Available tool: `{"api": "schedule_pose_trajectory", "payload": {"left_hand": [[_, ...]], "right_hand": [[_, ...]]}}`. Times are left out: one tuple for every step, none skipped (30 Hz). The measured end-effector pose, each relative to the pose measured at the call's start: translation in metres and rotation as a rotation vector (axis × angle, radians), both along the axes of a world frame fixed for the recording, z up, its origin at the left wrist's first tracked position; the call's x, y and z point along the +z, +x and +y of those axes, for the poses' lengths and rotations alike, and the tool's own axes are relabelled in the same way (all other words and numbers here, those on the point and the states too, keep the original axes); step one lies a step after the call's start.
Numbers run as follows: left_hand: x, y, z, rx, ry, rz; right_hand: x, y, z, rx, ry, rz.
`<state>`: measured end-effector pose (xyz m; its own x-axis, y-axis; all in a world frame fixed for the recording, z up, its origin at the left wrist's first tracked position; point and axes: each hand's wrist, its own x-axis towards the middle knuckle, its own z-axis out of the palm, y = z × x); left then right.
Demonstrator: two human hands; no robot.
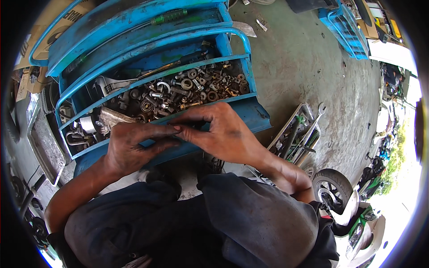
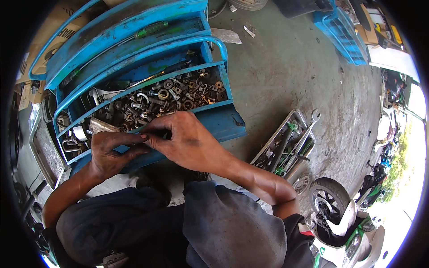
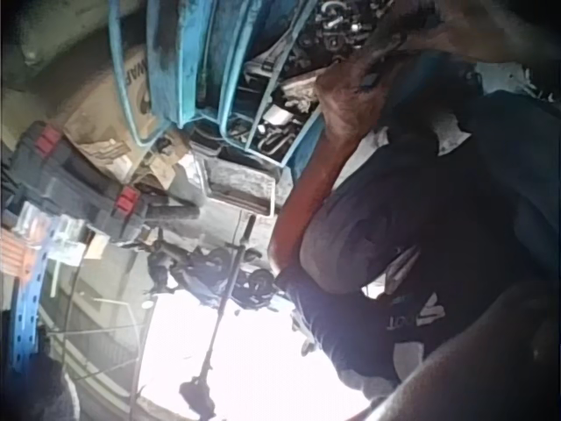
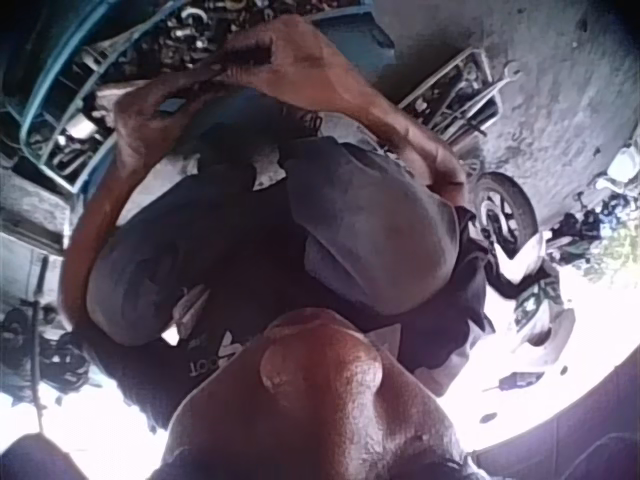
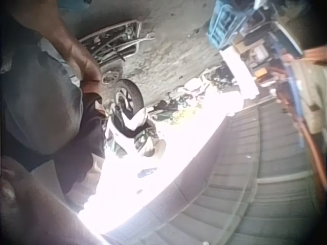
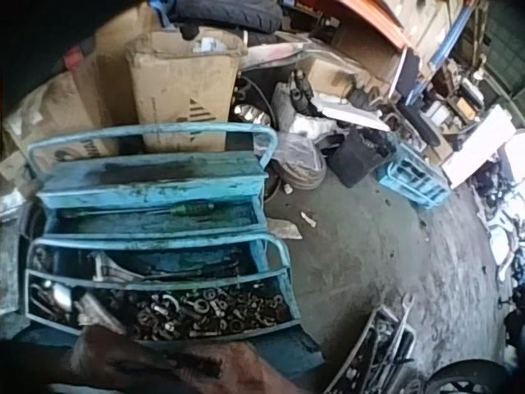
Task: The person works on the rear wheel of a scooter, removing components from the axle area and then searching through a large blue metal toolbox filled with various bolts, nuts, and small hardware parts.
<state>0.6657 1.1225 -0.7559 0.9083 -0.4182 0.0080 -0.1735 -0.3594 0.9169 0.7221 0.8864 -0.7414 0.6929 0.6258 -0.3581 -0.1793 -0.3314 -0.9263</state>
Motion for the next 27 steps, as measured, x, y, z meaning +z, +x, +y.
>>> {"api": "schedule_pose_trajectory", "payload": {"left_hand": [[-0.002, 0.000, 0.001, -0.031, 0.046, -0.058], [-0.002, -0.001, 0.000, -0.032, 0.045, -0.057], [-0.003, -0.004, -0.003, 0.016, 0.021, -0.039], [-0.004, -0.006, -0.004, 0.064, -0.004, -0.021], [-0.004, -0.007, -0.005, 0.064, -0.005, -0.020], [-0.005, -0.007, -0.005, 0.086, 0.032, 0.027], [-0.005, -0.007, -0.005, 0.107, 0.067, 0.074], [-0.004, -0.006, -0.007, 0.105, 0.062, 0.073], [-0.004, -0.007, -0.007, 0.161, 0.029, 0.213], [-0.003, -0.008, -0.005, 0.218, -0.007, 0.352], [-0.006, -0.008, -0.004, 0.226, -0.001, 0.354], [-0.011, -0.008, -0.003, 0.275, -0.094, 0.378], [-0.014, -0.009, -0.002, 0.327, -0.181, 0.402], [-0.014, -0.008, -0.002, 0.327, -0.186, 0.401], [-0.014, -0.007, -0.003, 0.293, -0.154, 0.403], [-0.013, -0.006, -0.002, 0.259, -0.128, 0.401], [-0.013, -0.006, -0.001, 0.259, -0.135, 0.396], [-0.014, -0.006, -0.001, 0.237, -0.117, 0.339], [-0.015, -0.005, 0.000, 0.215, -0.098, 0.281], [-0.016, -0.004, 0.000, 0.215, -0.097, 0.281], [-0.016, -0.003, 0.001, 0.202, -0.075, 0.238], [-0.017, -0.003, 0.001, 0.188, -0.052, 0.194], [-0.016, -0.003, 0.002, 0.189, -0.049, 0.195], [-0.017, -0.003, 0.003, 0.200, -0.050, 0.230], [-0.017, -0.003, 0.003, 0.210, -0.051, 0.266], [-0.017, -0.003, 0.003, 0.210, -0.051, 0.266], [-0.015, -0.004, 0.003, 0.250, -0.075, 0.341]], "right_hand": [[0.000, 0.002, -0.001, -0.001, -0.001, 0.000], [0.003, 0.006, -0.002, 0.018, 0.017, 0.022], [0.004, 0.008, -0.002, 0.038, 0.036, 0.045], [0.004, 0.007, -0.001, 0.039, 0.036, 0.046], [0.003, 0.004, 0.001, 0.040, 0.002, 0.016], [0.004, 0.003, 0.002, 0.041, -0.033, -0.016], [0.001, 0.002, 0.000, 0.040, -0.036, -0.018], [-0.003, 0.000, -0.004, 0.052, -0.027, -0.148], [-0.006, 0.001, -0.003, 0.072, -0.003, -0.276], [-0.003, 0.005, -0.007, 0.022, -0.070, -0.394], [0.002, 0.013, -0.013, -0.028, -0.136, -0.512], [0.006, 0.024, -0.025, -0.006, -0.329, -0.681], [0.005, 0.037, -0.038, 0.017, -0.517, -0.847], [0.005, 0.047, -0.051, 0.042, -0.675, -0.857], [0.002, 0.055, -0.062, 0.066, -0.833, -0.863], [-0.004, 0.057, -0.069, 0.067, -0.840, -0.869], [-0.013, 0.056, -0.075, 0.084, -0.872, -0.921], [-0.021, 0.057, -0.078, 0.101, -0.896, -0.967], [-0.026, 0.058, -0.081, 0.101, -0.895, -0.966], [-0.029, 0.059, -0.082, 0.086, -0.877, -0.913], [-0.031, 0.059, -0.082, 0.071, -0.856, -0.859], [-0.032, 0.059, -0.081, 0.071, -0.852, -0.858], [-0.032, 0.059, -0.078, 0.077, -0.863, -0.842], [-0.030, 0.059, -0.075, 0.082, -0.877, -0.826], [-0.028, 0.061, -0.072, 0.081, -0.877, -0.826], [-0.025, 0.063, -0.067, 0.081, -0.895, -0.737], [-0.023, 0.065, -0.064, 0.082, -0.908, -0.651]]}}
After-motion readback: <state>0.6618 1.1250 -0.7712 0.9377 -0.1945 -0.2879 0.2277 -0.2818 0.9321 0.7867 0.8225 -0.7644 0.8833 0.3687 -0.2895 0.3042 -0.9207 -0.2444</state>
